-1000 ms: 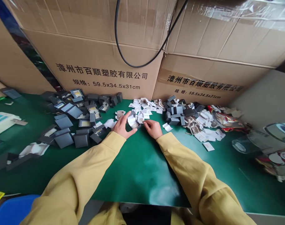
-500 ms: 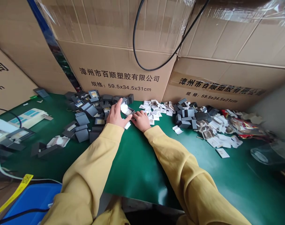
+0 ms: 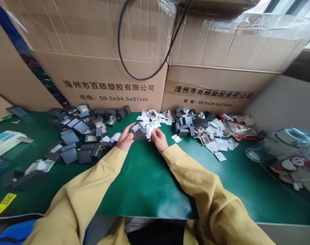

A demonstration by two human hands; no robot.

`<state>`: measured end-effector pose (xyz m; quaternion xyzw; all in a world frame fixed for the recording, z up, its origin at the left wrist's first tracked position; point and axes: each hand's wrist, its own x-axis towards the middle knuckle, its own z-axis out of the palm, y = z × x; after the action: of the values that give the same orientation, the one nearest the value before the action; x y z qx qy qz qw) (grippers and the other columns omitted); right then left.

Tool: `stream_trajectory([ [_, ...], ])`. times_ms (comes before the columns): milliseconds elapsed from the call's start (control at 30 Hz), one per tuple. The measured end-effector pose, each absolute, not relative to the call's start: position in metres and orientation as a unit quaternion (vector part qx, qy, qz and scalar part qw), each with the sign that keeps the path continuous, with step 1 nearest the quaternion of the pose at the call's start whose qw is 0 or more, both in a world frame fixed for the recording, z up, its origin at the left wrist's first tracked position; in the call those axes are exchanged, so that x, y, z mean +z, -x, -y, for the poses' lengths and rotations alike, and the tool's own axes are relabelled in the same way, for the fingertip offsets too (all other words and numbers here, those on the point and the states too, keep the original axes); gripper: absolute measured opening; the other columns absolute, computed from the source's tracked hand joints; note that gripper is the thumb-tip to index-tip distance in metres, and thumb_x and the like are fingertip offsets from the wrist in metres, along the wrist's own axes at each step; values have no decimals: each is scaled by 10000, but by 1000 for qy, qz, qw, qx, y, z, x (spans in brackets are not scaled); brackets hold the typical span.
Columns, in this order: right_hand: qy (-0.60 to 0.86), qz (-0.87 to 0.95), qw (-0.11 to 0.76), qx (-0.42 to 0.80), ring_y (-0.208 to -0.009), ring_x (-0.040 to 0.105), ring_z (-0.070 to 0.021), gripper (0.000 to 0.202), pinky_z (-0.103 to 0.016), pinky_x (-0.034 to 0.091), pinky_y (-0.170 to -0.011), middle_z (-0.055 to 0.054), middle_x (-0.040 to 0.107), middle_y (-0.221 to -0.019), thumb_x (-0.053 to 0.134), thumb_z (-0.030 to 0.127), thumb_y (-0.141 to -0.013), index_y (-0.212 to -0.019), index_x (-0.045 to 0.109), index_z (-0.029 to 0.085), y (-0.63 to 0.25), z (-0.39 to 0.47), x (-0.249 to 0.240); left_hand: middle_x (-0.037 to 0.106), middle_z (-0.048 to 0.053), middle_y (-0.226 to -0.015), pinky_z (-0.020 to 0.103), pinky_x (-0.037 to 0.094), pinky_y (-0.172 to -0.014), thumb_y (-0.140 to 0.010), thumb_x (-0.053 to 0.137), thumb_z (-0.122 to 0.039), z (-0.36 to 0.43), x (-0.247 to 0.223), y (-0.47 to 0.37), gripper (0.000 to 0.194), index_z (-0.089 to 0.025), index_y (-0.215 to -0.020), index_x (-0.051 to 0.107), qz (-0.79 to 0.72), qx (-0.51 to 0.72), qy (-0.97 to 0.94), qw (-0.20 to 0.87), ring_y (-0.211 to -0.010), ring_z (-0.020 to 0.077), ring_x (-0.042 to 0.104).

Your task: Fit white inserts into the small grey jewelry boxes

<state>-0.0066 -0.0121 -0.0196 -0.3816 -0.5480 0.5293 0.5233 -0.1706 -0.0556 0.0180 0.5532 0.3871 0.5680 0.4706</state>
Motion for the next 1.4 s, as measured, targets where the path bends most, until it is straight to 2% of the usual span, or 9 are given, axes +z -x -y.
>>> stream_trajectory([
  [133,344,454,530,628,-507,493,-73,322,-236,474,-530,64,479,-578,600,480,-664,-733,453,202,-32,35,-26,483,166,-1262,439,445,-876,-664,493,-617,61,8,150,783,-153,-1281,357,-385,562,-519,516,-1116,293,505],
  [267,320,422,542,652,-497,463,-59,322,-220,489,-522,93,431,-520,665,417,-624,-779,478,207,-47,39,-23,404,139,-1342,488,454,-844,-673,427,-666,66,8,145,767,-218,-1290,337,-376,529,-518,558,-1160,292,464],
  [533,314,492,500,640,-578,472,-69,393,-254,529,-578,51,462,-660,590,399,-719,-1069,530,231,-46,36,-19,455,132,-1298,522,443,-848,-670,448,-654,63,6,146,715,-249,-1256,387,-367,512,-536,562,-1157,305,463],
  [633,342,599,463,556,-682,522,-103,423,-290,539,-601,-30,525,-912,534,439,-758,-1117,520,217,-50,33,-21,463,136,-1291,511,423,-877,-677,513,-587,61,2,147,695,-223,-1257,397,-352,538,-486,592,-1175,316,438],
  [733,339,739,429,395,-796,538,-140,512,-294,534,-612,-89,447,-1182,570,399,-753,-1222,446,234,-59,28,-21,477,128,-1277,507,416,-879,-677,564,-525,59,-1,149,658,-211,-1240,429,-314,553,-435,637,-1172,329,432],
  [800,317,801,397,317,-838,539,-155,540,-297,531,-621,-100,397,-1256,559,383,-771,-1269,397,248,-65,25,-20,487,122,-1266,493,431,-857,-675,585,-496,58,-3,151,628,-209,-1219,455,-293,551,-414,663,-1158,333,442],
  [1000,292,866,322,246,-927,542,-195,550,-345,519,-740,-91,501,-1165,576,408,-767,-1266,406,251,-69,20,-20,469,116,-1285,461,440,-853,-684,575,-506,58,-4,152,625,-194,-1214,465,-260,556,-388,687,-1173,323,425],
  [1167,290,879,319,204,-982,510,-213,516,-385,475,-837,-88,547,-1096,582,362,-767,-1240,430,219,-65,22,-19,468,119,-1282,450,441,-857,-661,591,-525,61,-1,151,661,-195,-1218,457,-264,551,-383,693,-1151,317,447],
  [1400,289,871,358,170,-965,475,-223,493,-399,473,-821,-70,578,-1020,581,250,-743,-1215,445,212,-63,25,-18,523,126,-1200,520,411,-869,-613,660,-481,65,-1,151,752,-228,-1268,390,-306,493,-429,692,-1115,337,477],
])
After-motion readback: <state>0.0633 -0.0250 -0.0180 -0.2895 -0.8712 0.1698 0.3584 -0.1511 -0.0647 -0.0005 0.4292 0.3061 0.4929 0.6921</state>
